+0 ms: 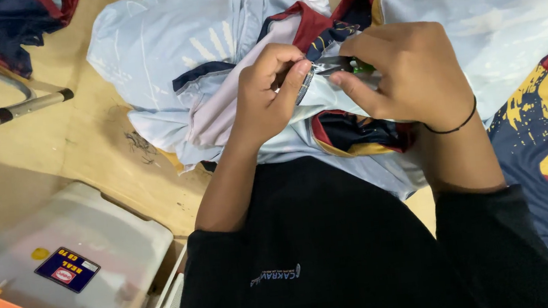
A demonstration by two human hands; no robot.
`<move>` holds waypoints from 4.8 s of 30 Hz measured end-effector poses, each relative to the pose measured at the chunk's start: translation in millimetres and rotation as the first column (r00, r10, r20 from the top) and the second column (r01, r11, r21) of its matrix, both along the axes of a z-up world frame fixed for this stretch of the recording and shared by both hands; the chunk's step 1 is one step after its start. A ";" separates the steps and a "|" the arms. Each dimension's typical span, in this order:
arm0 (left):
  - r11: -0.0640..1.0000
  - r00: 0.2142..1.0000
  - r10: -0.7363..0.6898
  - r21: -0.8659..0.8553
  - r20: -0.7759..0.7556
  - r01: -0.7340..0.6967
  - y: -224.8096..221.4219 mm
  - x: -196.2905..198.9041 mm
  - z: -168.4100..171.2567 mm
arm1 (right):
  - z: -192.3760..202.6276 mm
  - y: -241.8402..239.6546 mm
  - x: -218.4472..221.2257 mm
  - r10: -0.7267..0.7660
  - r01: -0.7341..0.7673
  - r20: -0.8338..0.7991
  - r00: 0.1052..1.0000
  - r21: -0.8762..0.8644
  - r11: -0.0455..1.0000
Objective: Trimming loose threads from the collars of jerseys using a nipper.
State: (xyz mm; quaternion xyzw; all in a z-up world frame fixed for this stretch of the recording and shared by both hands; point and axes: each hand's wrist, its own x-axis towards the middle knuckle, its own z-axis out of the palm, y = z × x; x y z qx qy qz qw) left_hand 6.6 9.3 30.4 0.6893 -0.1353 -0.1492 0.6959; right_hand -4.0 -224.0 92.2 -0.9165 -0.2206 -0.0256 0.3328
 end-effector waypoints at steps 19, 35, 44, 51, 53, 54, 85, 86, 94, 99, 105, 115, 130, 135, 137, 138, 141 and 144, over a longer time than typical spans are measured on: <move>0.993 0.995 -0.094 -0.075 0.021 0.095 24.4 1.5 18.1 | 36.4 18.6 6.9 0.110 -0.127 -0.099 0.989 -0.187 0.974; 0.997 0.996 0.074 -0.038 0.049 -0.072 10.7 -11.7 9.8 | -74.2 3.9 33.7 0.391 0.076 -0.606 0.692 0.600 0.796; 0.967 0.935 0.176 0.123 0.309 -0.223 -19.7 -11.4 6.8 | -76.9 -2.0 27.1 0.274 0.317 -0.685 0.675 0.604 0.731; 0.932 0.868 0.255 0.130 0.426 -0.338 -36.8 -16.9 -10.6 | -83.6 -3.2 25.1 0.314 0.339 -0.665 0.677 0.661 0.669; 0.925 0.855 0.269 0.129 0.443 -0.358 -38.2 -17.1 -16.9 | -86.4 -3.8 24.6 0.322 0.356 -0.665 0.674 0.674 0.647; 0.929 0.855 0.255 0.131 0.451 -0.346 -38.0 -16.2 -15.8 | -87.7 -4.4 24.3 0.321 0.371 -0.668 0.671 0.677 0.635; 0.025 0.209 0.812 0.325 0.545 -0.945 242.7 -97.2 -116.0 | -105.5 -14.7 16.2 0.308 0.476 -0.689 0.657 0.695 0.540; 0.020 0.205 0.815 0.327 0.542 -0.945 215.2 -79.1 -87.9 | -106.1 -14.0 15.3 0.309 0.474 -0.691 0.653 0.692 0.545; 0.972 0.905 0.174 0.080 0.389 -0.221 16.8 -7.3 -1.0 | -102.5 -17.2 12.4 0.339 0.510 -0.636 0.693 0.765 0.394; 0.996 0.940 0.058 0.045 0.336 -0.077 -35.0 -0.1 -13.0 | -108.2 -31.2 11.2 0.368 0.523 -0.647 0.668 0.760 0.387; 0.994 0.923 0.048 0.073 0.381 -0.082 -39.9 11.6 4.0 | -107.9 -33.4 15.9 0.387 0.447 -0.620 0.683 0.774 0.449; 0.970 0.915 0.143 0.131 0.377 -0.205 -15.2 14.8 9.6 | -107.6 -35.7 11.6 0.400 0.337 -0.558 0.727 0.798 0.500; 0.006 -0.012 0.998 0.284 -0.060 -0.959 359.7 -133.2 -139.2 | -83.0 -30.3 25.7 0.378 0.085 -0.397 0.836 0.775 0.626; 0.404 0.432 0.855 0.154 0.288 -0.902 197.4 -72.3 -78.6 | -81.4 -16.5 23.8 0.450 0.170 -0.471 0.759 0.810 0.561; 0.585 0.626 0.696 0.227 0.352 -0.779 113.8 -51.8 -28.3 | -79.3 -13.5 22.7 0.485 0.184 -0.456 0.746 0.842 0.508; 0.780 0.797 0.551 0.185 0.246 -0.597 83.9 -42.0 -13.5 | -78.8 -12.1 20.5 0.480 0.195 -0.470 0.741 0.834 0.516; 0.977 0.982 0.188 0.100 0.028 -0.190 17.0 -18.4 9.8 | -81.0 -15.8 13.7 0.452 0.207 -0.499 0.740 0.808 0.552; 0.999 0.995 0.003 0.042 -0.099 0.002 -16.4 -17.1 -3.7 | -81.7 -24.4 6.8 0.391 0.227 -0.524 0.757 0.772 0.595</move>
